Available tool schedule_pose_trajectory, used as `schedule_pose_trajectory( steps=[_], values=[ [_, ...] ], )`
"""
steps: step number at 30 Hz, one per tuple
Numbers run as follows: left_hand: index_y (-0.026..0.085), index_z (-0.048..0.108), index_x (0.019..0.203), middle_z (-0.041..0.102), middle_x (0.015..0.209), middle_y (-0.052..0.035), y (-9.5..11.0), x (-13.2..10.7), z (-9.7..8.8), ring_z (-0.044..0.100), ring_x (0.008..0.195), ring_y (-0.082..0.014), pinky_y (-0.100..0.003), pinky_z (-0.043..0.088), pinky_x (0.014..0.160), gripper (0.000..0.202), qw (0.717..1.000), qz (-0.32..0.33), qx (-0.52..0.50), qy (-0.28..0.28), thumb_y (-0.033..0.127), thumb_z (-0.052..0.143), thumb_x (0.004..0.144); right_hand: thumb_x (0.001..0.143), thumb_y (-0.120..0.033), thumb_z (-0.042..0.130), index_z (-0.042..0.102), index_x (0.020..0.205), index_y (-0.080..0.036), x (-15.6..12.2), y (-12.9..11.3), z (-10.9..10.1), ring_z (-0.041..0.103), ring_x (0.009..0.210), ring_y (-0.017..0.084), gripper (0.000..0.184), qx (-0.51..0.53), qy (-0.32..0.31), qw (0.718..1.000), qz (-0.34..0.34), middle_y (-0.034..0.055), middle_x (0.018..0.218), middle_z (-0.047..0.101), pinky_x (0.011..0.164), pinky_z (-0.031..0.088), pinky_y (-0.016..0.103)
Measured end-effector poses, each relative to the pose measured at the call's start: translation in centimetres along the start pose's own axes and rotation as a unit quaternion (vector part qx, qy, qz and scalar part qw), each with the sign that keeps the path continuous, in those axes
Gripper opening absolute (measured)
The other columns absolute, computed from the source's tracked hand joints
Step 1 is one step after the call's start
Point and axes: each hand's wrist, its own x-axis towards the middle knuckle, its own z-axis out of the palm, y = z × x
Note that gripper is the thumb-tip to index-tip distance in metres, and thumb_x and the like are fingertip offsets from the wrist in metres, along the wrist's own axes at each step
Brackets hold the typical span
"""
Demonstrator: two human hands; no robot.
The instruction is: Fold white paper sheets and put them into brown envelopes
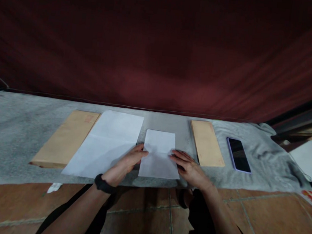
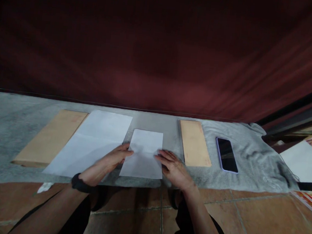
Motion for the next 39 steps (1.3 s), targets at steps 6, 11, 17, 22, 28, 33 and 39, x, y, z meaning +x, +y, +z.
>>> schedule_pose_trajectory(
  steps=[6,11,17,22,28,33,39],
  values=[
    [0.016,0.059,0.117,0.066,0.072,-0.001,0.5,-0.6,0.6,0.066,0.069,-0.0226,-0.032,0.049,0.067,0.038,0.956,0.114,0.247,0.11,0.037,0.056,0.085,0.082,0.002,0.053,0.059,0.139,-0.032,0.2,-0.6,-0.1,0.048,0.14,0.021,0.067,-0.04,-0.012,0.999,-0.001,0.0028,0.153,0.05,0.121,0.035,0.047],
    [0.017,0.054,0.131,0.071,0.101,-0.011,0.9,-2.1,0.7,0.07,0.094,-0.0276,-0.041,0.054,0.084,0.039,0.836,0.204,0.476,0.181,0.033,0.042,0.098,0.082,0.0,0.052,0.054,0.144,-0.03,0.0,-1.0,0.4,0.042,0.144,0.023,0.069,-0.052,-0.005,0.999,0.0,0.0049,0.157,0.044,0.122,0.033,0.05],
    [0.016,0.048,0.143,0.045,0.156,-0.0127,-0.4,-1.6,2.5,0.039,0.146,-0.0256,-0.045,0.036,0.12,0.047,0.774,0.338,0.528,0.087,0.037,0.04,0.102,0.076,0.003,0.047,0.04,0.154,-0.03,0.0,-1.7,1.0,0.033,0.149,0.021,0.085,-0.047,-0.036,0.998,0.009,0.0051,0.163,0.034,0.125,0.025,0.051],
    [0.013,0.041,0.15,0.039,0.159,-0.0147,-2.2,-1.4,5.2,0.03,0.151,-0.0273,-0.053,0.028,0.122,0.053,0.735,0.365,0.571,0.031,0.038,0.039,0.103,0.068,0.005,0.047,0.034,0.156,-0.03,-0.1,-1.9,0.7,0.028,0.151,0.021,0.095,-0.038,-0.054,0.998,0.006,0.0041,0.165,0.027,0.126,0.021,0.051],
    [0.012,0.04,0.15,0.037,0.16,-0.0153,-2.7,-1.2,5.9,0.029,0.151,-0.0265,-0.052,0.024,0.124,0.053,0.718,0.375,0.585,0.033,0.037,0.038,0.104,0.074,0.003,0.043,0.04,0.153,-0.028,0.2,-1.6,0.6,0.032,0.15,0.019,0.086,-0.016,-0.061,0.998,-0.013,0.0042,0.162,0.036,0.125,0.025,0.05],
    [0.012,0.039,0.151,0.038,0.16,-0.0161,-1.6,-1.4,5.5,0.03,0.151,-0.0253,-0.051,0.024,0.124,0.053,0.741,0.358,0.569,0.01,0.038,0.033,0.105,0.072,0.007,0.039,0.048,0.149,-0.029,1.1,-1.3,1.1,0.038,0.146,0.019,0.085,-0.017,-0.017,1.0,-0.015,0.0035,0.157,0.044,0.123,0.029,0.05],
    [0.019,0.038,0.153,0.047,0.154,-0.0128,0.8,-3.0,5.7,0.045,0.142,-0.0264,-0.048,0.038,0.118,0.064,0.752,0.419,0.508,-0.037,0.047,0.052,0.097,0.081,0.002,0.041,0.066,0.132,-0.028,2.4,-2.2,-0.5,0.059,0.126,0.021,0.064,0.053,0.141,0.988,0.034,0.0047,0.131,0.067,0.11,0.049,0.043]
  ],
)
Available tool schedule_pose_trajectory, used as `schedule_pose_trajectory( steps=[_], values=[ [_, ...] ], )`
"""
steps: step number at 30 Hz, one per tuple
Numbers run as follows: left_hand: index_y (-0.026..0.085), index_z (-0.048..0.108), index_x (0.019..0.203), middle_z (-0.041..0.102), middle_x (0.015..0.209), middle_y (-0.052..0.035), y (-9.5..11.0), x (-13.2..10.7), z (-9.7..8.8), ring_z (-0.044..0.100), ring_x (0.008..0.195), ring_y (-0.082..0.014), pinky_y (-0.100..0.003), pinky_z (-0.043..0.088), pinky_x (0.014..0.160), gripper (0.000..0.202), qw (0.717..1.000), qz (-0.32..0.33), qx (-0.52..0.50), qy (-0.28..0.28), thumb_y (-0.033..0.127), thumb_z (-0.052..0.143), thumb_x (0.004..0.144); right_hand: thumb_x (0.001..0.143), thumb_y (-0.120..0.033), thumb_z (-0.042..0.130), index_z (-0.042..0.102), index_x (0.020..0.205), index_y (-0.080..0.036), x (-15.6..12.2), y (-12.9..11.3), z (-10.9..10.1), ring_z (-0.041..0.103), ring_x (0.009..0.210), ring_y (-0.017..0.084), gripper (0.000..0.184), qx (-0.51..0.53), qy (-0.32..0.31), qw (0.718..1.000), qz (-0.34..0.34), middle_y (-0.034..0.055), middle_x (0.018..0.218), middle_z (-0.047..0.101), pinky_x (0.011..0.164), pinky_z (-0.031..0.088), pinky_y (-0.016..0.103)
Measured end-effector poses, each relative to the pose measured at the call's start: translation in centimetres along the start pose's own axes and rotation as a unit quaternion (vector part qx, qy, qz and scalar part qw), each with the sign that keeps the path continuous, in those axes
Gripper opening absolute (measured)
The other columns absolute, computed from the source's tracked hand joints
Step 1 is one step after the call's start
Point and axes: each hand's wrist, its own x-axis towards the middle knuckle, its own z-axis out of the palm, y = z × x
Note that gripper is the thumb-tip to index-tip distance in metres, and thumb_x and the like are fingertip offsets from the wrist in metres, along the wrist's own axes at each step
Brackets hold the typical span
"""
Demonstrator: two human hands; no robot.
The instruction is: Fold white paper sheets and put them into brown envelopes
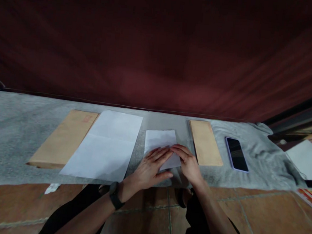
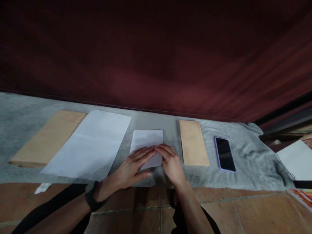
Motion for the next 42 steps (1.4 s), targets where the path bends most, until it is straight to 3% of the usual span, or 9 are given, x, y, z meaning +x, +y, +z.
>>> schedule_pose_trajectory(
  steps=[6,10,13,17,21,26,34,38,42],
  values=[
    [0.024,0.056,0.138,0.07,0.128,-0.0081,-0.7,0.4,-1.1,0.067,0.115,-0.0222,-0.04,0.054,0.1,0.051,0.992,0.001,-0.003,0.13,0.007,0.047,0.091,0.093,-0.009,0.049,0.072,0.116,-0.028,1.8,-1.9,-1.1,0.066,0.112,0.021,0.037,-0.04,0.081,0.992,-0.082,0.0036,0.108,0.074,0.116,0.039,0.052],
    [0.027,0.058,0.136,0.071,0.124,-0.0055,-2.0,0.7,-2.8,0.066,0.115,-0.0233,-0.045,0.047,0.108,0.046,0.98,0.006,-0.033,0.197,0.017,0.059,0.091,0.096,-0.014,0.047,0.072,0.11,-0.026,1.8,-2.0,-1.7,0.07,0.098,0.02,0.031,-0.016,0.085,0.995,-0.039,0.004,0.103,0.075,0.095,0.054,0.038],
    [0.028,0.048,0.145,0.061,0.139,-0.0078,-2.8,0.8,-3.7,0.056,0.13,-0.026,-0.048,0.037,0.117,0.063,0.959,-0.068,-0.104,0.253,0.024,0.068,0.087,0.094,-0.019,0.049,0.073,0.108,-0.025,1.6,-1.9,-1.9,0.07,0.095,0.02,0.028,0.056,0.155,0.986,0.022,0.0041,0.102,0.076,0.083,0.055,0.032],
    [0.027,0.034,0.154,0.048,0.152,-0.0108,-3.7,1.2,-3.8,0.045,0.141,-0.0268,-0.044,0.037,0.116,0.082,0.864,-0.206,-0.343,0.307,0.037,0.074,0.083,0.09,-0.036,0.062,0.072,0.095,-0.02,2.2,-2.1,-1.5,0.066,0.078,0.018,0.019,0.223,0.295,0.915,0.161,0.0025,0.088,0.074,0.07,0.052,0.028],
    [0.019,0.058,0.136,0.064,0.135,-0.0116,-3.9,1.5,-3.2,0.063,0.119,-0.0283,-0.037,0.05,0.098,0.065,0.756,-0.288,-0.548,0.213,0.042,0.078,0.079,0.083,-0.046,0.07,0.068,0.108,-0.021,2.8,-2.7,0.0,0.067,0.089,0.018,0.035,0.442,0.313,0.806,0.241,0.0039,0.107,0.074,0.075,0.055,0.031],
    [0.013,0.07,0.113,0.076,0.102,-0.0086,-4.5,1.4,-2.8,0.069,0.086,-0.0231,-0.033,0.052,0.081,0.056,0.712,-0.35,-0.578,0.192,0.038,0.086,0.066,0.074,-0.045,0.08,0.069,0.102,-0.022,2.1,-3.0,1.9,0.07,0.081,0.018,0.038,0.532,0.269,0.737,0.317,0.0025,0.1,0.075,0.071,0.057,0.032],
    [0.017,0.063,0.107,0.069,0.083,0.0005,-7.5,0.9,-2.9,0.065,0.08,-0.0214,-0.03,0.049,0.074,0.051,0.8,-0.343,-0.475,0.127,0.029,0.08,0.06,0.069,-0.038,0.077,0.064,0.107,-0.025,0.3,0.8,1.9,0.068,0.078,0.016,0.043,0.462,0.316,0.745,0.363,-0.0001,0.097,0.072,0.065,0.054,0.027],
    [0.019,0.06,0.113,0.068,0.082,-0.0001,-8.9,0.6,-2.3,0.063,0.074,-0.0219,-0.032,0.049,0.069,0.049,0.854,-0.332,-0.392,0.078,0.028,0.071,0.066,0.079,-0.041,0.064,0.063,0.113,-0.022,-0.3,2.5,2.1,0.067,0.095,0.023,0.039,0.262,0.284,0.876,0.289,0.0059,0.105,0.071,0.086,0.055,0.043],
    [0.021,0.059,0.12,0.07,0.091,-0.003,-9.4,0.6,-1.7,0.064,0.078,-0.0231,-0.035,0.052,0.074,0.049,0.91,-0.325,-0.251,0.059,0.021,0.064,0.071,0.088,-0.036,0.058,0.064,0.123,-0.022,-0.5,1.2,2.6,0.052,0.132,0.027,0.039,0.158,0.21,0.942,0.207,0.0108,0.139,0.06,0.115,0.037,0.051]
  ],
)
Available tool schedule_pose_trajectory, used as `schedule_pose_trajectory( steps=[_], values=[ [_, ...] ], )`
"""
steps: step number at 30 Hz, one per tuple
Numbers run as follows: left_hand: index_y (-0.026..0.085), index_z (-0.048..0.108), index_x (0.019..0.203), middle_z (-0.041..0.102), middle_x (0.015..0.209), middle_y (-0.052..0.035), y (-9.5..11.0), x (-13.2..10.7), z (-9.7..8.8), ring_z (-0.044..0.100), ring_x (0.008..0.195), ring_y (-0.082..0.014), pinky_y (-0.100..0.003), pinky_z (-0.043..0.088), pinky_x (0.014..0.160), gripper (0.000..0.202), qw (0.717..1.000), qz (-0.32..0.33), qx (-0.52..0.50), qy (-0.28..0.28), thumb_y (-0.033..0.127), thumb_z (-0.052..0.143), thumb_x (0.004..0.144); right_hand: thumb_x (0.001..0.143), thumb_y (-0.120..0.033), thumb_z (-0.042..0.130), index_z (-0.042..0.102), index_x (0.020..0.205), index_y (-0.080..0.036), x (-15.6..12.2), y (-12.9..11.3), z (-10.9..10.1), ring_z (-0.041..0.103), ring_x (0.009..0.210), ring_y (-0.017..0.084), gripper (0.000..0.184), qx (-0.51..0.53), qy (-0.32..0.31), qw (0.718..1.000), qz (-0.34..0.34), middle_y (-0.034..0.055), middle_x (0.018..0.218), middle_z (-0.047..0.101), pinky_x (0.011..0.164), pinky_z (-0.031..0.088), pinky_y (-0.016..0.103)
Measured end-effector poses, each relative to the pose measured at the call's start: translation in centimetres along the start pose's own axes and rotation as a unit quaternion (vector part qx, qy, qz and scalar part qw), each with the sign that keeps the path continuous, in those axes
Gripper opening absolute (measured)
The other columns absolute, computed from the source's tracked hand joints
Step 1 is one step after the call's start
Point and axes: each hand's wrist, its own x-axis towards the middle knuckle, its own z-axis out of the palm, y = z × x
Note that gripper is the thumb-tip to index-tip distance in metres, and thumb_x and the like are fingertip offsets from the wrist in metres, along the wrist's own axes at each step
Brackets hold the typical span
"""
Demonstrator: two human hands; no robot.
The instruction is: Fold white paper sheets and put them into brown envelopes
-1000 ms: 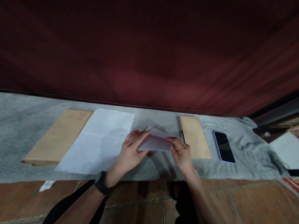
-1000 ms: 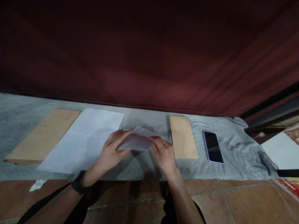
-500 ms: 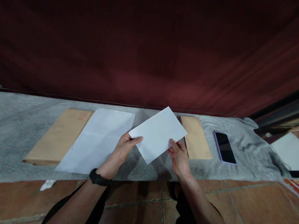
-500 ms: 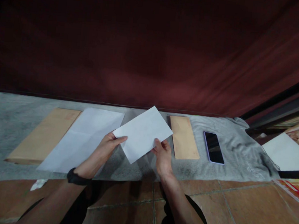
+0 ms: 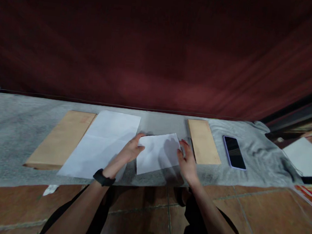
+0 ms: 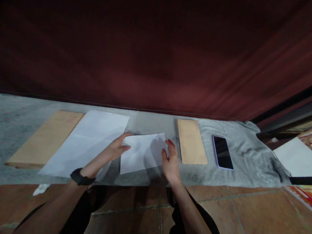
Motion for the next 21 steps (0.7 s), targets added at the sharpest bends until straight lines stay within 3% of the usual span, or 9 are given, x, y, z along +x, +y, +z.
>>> schedule_pose_trajectory(
  steps=[2,4,7,11,13,16,21],
  values=[
    [0.022,0.056,0.127,0.071,0.098,-0.0043,0.1,0.0,0.2,0.066,0.081,-0.0234,-0.036,0.053,0.078,0.051,0.998,0.01,0.054,-0.001,0.019,0.06,0.075,0.096,-0.034,0.049,0.061,0.132,-0.023,-0.7,-0.7,0.8,0.042,0.142,0.025,0.04,-0.082,-0.057,0.992,-0.071,0.0089,0.151,0.051,0.121,0.028,0.05],
    [0.022,0.051,0.135,0.071,0.106,-0.0057,0.5,0.0,0.4,0.068,0.086,-0.0244,-0.039,0.054,0.084,0.056,0.995,0.021,0.093,0.008,0.019,0.058,0.08,0.102,-0.034,0.04,0.052,0.144,-0.022,-1.4,-1.2,1.8,0.035,0.147,0.024,0.046,-0.181,-0.116,0.967,-0.136,0.0093,0.157,0.043,0.123,0.026,0.05],
    [0.02,0.043,0.145,0.067,0.126,-0.0111,1.3,-0.2,0.8,0.066,0.109,-0.0298,-0.046,0.051,0.098,0.063,0.987,0.072,0.128,0.061,0.017,0.056,0.083,0.105,-0.035,0.032,0.038,0.154,-0.018,-1.9,-1.3,3.3,0.03,0.151,0.023,0.052,-0.289,-0.172,0.925,-0.177,0.0108,0.161,0.038,0.123,0.026,0.048],
    [0.019,0.045,0.146,0.043,0.155,-0.0145,2.6,-1.5,2.6,0.037,0.145,-0.0358,-0.056,0.029,0.119,0.053,0.959,0.171,0.173,0.146,0.019,0.046,0.094,0.106,-0.033,0.028,0.033,0.157,-0.018,-2.0,-1.1,4.2,0.029,0.151,0.024,0.053,-0.367,-0.187,0.892,-0.184,0.0086,0.162,0.035,0.124,0.022,0.049],
    [0.019,0.042,0.149,0.034,0.162,-0.0124,3.2,-2.7,4.3,0.027,0.151,-0.0333,-0.056,0.018,0.124,0.05,0.946,0.21,0.211,0.127,0.027,0.042,0.1,0.105,-0.029,0.028,0.032,0.157,-0.018,-2.0,-1.1,4.2,0.028,0.151,0.024,0.054,-0.392,-0.193,0.879,-0.19,0.0082,0.163,0.034,0.124,0.02,0.049],
    [0.01,0.029,0.155,0.03,0.163,-0.0176,3.3,-4.3,7.0,0.022,0.153,-0.0312,-0.054,0.02,0.125,0.064,0.919,0.262,0.291,0.052,0.042,0.043,0.101,0.101,-0.024,0.035,0.03,0.158,-0.015,-2.1,-1.1,4.1,0.021,0.153,0.028,0.057,-0.425,-0.215,0.852,-0.217,0.0098,0.165,0.027,0.125,0.016,0.052],
    [0.006,0.025,0.156,0.031,0.162,-0.0213,2.0,-5.1,8.6,0.02,0.153,-0.0316,-0.054,0.019,0.124,0.078,0.901,0.25,0.353,0.044,0.059,0.037,0.1,0.1,-0.023,0.038,0.029,0.158,-0.015,-2.3,-0.9,4.1,0.015,0.154,0.032,0.06,-0.452,-0.219,0.834,-0.23,0.012,0.167,0.02,0.124,0.014,0.056]
  ],
)
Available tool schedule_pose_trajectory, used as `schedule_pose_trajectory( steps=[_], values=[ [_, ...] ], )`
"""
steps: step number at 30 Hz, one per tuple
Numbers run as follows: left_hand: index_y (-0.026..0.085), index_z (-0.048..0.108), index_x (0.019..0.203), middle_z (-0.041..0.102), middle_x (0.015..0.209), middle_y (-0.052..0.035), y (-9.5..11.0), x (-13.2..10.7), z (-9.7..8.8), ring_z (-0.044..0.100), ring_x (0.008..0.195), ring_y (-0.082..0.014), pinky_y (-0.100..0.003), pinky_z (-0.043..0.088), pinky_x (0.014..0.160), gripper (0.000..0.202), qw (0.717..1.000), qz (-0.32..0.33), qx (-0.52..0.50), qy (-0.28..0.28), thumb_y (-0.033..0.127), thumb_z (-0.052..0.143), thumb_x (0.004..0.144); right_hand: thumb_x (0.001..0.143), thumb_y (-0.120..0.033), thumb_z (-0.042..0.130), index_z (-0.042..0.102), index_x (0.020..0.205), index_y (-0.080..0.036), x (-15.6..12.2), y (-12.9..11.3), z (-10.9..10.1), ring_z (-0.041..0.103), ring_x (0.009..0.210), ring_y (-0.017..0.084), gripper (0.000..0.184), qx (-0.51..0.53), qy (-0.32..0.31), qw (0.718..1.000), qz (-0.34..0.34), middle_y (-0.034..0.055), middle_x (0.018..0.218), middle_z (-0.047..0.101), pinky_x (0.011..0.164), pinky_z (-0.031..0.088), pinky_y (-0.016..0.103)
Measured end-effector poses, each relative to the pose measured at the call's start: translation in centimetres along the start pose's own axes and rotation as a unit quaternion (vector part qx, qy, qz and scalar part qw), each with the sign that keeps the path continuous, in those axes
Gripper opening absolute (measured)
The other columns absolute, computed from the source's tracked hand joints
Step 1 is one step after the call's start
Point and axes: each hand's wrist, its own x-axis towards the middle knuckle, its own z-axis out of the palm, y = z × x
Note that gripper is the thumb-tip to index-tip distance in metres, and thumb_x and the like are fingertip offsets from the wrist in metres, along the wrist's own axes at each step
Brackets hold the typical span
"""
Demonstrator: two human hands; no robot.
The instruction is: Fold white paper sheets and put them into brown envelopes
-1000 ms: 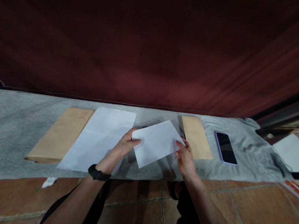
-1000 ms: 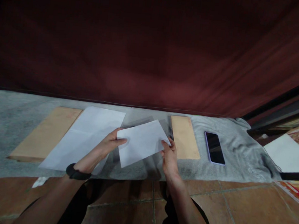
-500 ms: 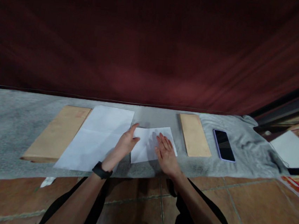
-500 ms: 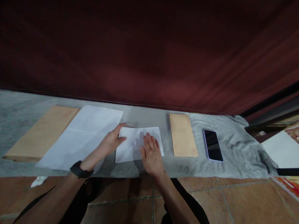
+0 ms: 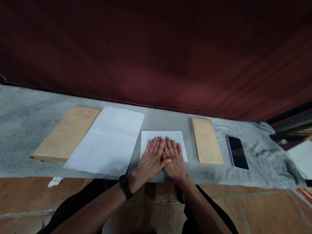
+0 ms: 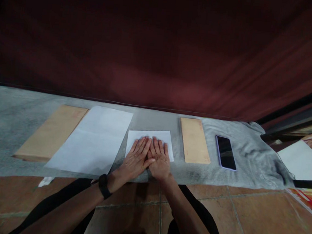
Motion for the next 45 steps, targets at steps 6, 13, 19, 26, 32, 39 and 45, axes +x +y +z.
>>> schedule_pose_trajectory(
  steps=[6,13,19,26,32,39,45],
  values=[
    [0.008,0.028,0.156,0.031,0.162,-0.0207,-1.2,-0.3,0.2,0.021,0.153,-0.0315,-0.054,0.017,0.124,0.081,0.999,0.001,0.037,-0.003,0.064,0.035,0.098,0.106,-0.029,0.031,0.031,0.158,-0.02,0.1,0.6,0.6,0.018,0.154,0.028,0.053,0.015,0.026,0.999,0.028,0.0087,0.167,0.022,0.124,0.017,0.051],
    [0.005,0.03,0.154,0.029,0.162,-0.0224,-1.7,-0.7,-0.5,0.02,0.154,-0.0313,-0.05,0.022,0.124,0.078,0.999,-0.027,0.033,0.003,0.059,0.041,0.099,0.106,-0.035,0.035,0.034,0.157,-0.021,-0.2,2.3,0.6,0.027,0.151,0.029,0.053,0.022,0.052,0.994,0.09,0.0105,0.165,0.025,0.121,0.023,0.05],
    [0.005,0.029,0.155,0.033,0.16,-0.0224,-2.7,-1.1,-0.4,0.024,0.152,-0.0307,-0.05,0.026,0.123,0.07,0.996,-0.081,0.017,0.02,0.049,0.037,0.102,0.106,-0.039,0.032,0.03,0.158,-0.015,-1.0,2.9,1.0,0.032,0.149,0.03,0.058,0.05,0.086,0.986,0.131,0.0149,0.162,0.032,0.119,0.028,0.051],
    [0.002,0.03,0.154,0.033,0.16,-0.0236,-3.1,-1.4,-0.9,0.027,0.151,-0.033,-0.054,0.027,0.123,0.063,0.993,-0.106,0.021,0.042,0.034,0.036,0.101,0.106,-0.037,0.03,0.031,0.156,-0.007,-1.8,3.1,0.8,0.032,0.149,0.032,0.059,0.054,0.128,0.976,0.17,0.0196,0.16,0.033,0.12,0.026,0.053],
    [0.007,0.027,0.156,0.037,0.16,-0.0175,-1.9,0.7,-0.4,0.023,0.153,-0.0273,-0.05,0.026,0.124,0.06,0.998,-0.047,0.016,0.024,0.025,0.034,0.099,0.107,-0.035,0.025,0.032,0.157,-0.014,1.2,1.3,-0.4,0.027,0.152,0.023,0.055,0.098,0.076,0.988,0.095,0.0112,0.162,0.033,0.123,0.024,0.048],
    [0.007,0.038,0.152,0.039,0.158,-0.0176,-2.2,2.7,0.7,0.024,0.152,-0.0281,-0.052,0.022,0.124,0.056,0.999,-0.042,0.002,0.015,0.02,0.032,0.097,0.107,-0.034,0.026,0.04,0.153,-0.016,3.7,0.7,0.2,0.03,0.151,0.024,0.051,0.076,0.04,0.993,0.075,0.0087,0.16,0.038,0.123,0.022,0.048],
    [0.001,0.039,0.15,0.038,0.158,-0.0228,-3.4,2.2,0.1,0.028,0.151,-0.0298,-0.051,0.025,0.123,0.058,0.997,-0.074,0.004,0.031,0.031,0.033,0.1,0.107,-0.038,0.033,0.035,0.156,-0.014,3.0,2.6,1.1,0.033,0.149,0.028,0.054,0.049,0.091,0.988,0.116,0.0137,0.16,0.035,0.12,0.027,0.05]
  ],
)
